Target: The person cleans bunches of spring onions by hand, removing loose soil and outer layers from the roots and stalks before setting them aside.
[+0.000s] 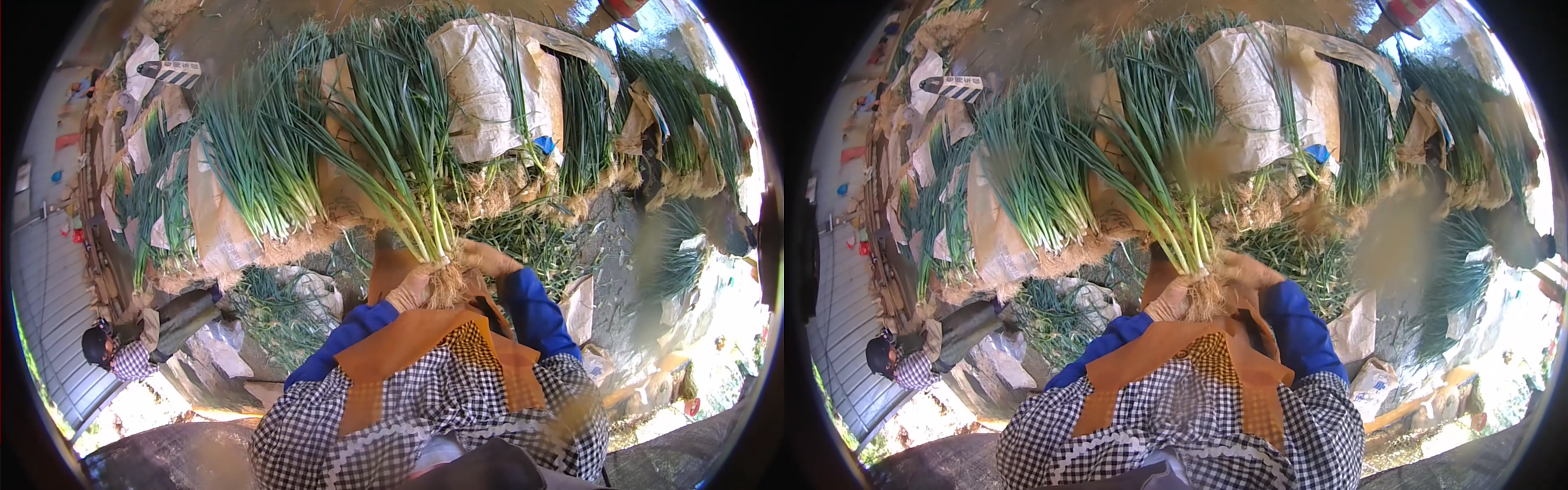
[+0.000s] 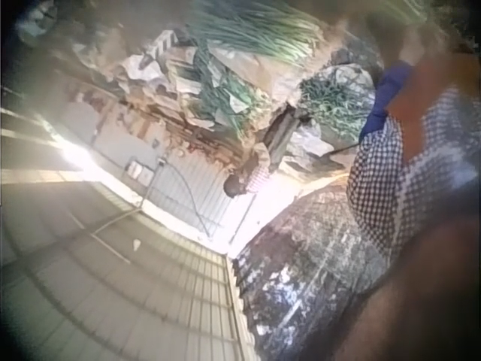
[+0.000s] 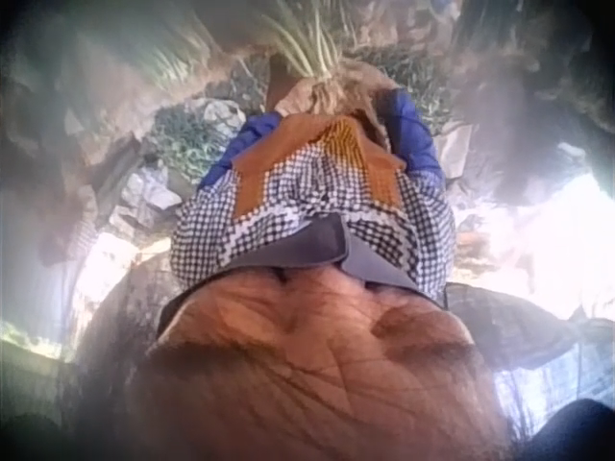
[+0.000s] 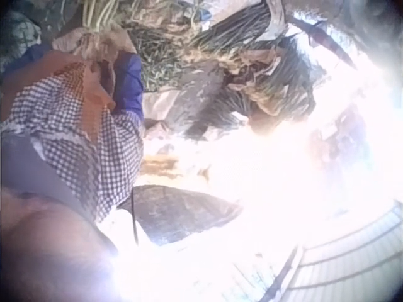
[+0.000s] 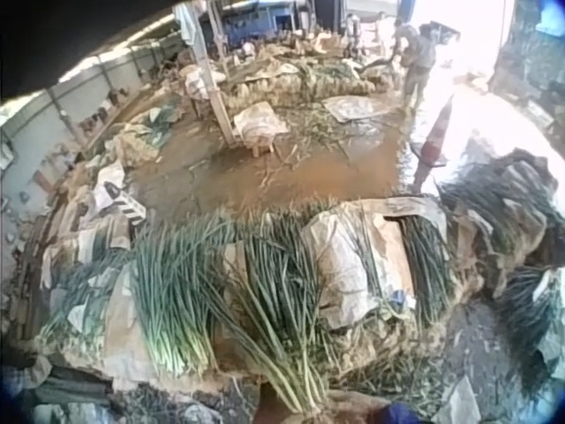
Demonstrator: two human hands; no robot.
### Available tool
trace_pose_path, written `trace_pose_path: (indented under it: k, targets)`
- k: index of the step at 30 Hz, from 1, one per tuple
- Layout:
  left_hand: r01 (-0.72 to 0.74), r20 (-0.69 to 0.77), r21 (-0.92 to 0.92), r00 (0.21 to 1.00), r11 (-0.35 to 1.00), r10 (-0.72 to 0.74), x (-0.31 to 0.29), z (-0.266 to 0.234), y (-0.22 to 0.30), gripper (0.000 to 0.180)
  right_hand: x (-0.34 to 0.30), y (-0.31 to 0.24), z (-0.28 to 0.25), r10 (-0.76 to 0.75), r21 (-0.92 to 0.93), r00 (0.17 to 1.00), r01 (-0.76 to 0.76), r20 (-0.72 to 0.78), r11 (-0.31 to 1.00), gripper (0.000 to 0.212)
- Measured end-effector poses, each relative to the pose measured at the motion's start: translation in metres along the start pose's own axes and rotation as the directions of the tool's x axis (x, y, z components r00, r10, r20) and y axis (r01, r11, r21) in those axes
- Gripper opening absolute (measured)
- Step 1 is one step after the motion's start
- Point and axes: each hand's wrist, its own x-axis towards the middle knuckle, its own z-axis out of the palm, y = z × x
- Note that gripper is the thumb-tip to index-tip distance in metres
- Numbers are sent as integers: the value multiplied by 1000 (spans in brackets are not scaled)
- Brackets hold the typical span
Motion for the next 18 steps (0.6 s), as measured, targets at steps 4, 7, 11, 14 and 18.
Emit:
trace_pose_path:
  k: [4,7,11,14,18]
  targets:
    - [-67,-2,13,998,998,67,-3,1,-3,28,51,-42,-10,160,33,939,-157,-303,987,63]
    - [-80,-2,-16,997,997,80,-3,3,-2,30,92,-12,-5,-642,-808,669,104,-375,580,40]
    - [-147,-92,-252,988,956,127,-14,-2,5,30,39,-56,23,154,396,711,188,-686,899,37]
    - [-175,-109,-261,983,949,151,-18,44,16,30,-39,-51,22,-70,254,749,309,-659,916,37]
    - [-141,-59,-174,989,975,133,5,33,6,22,-66,-38,65,-165,226,699,431,-696,874,33]
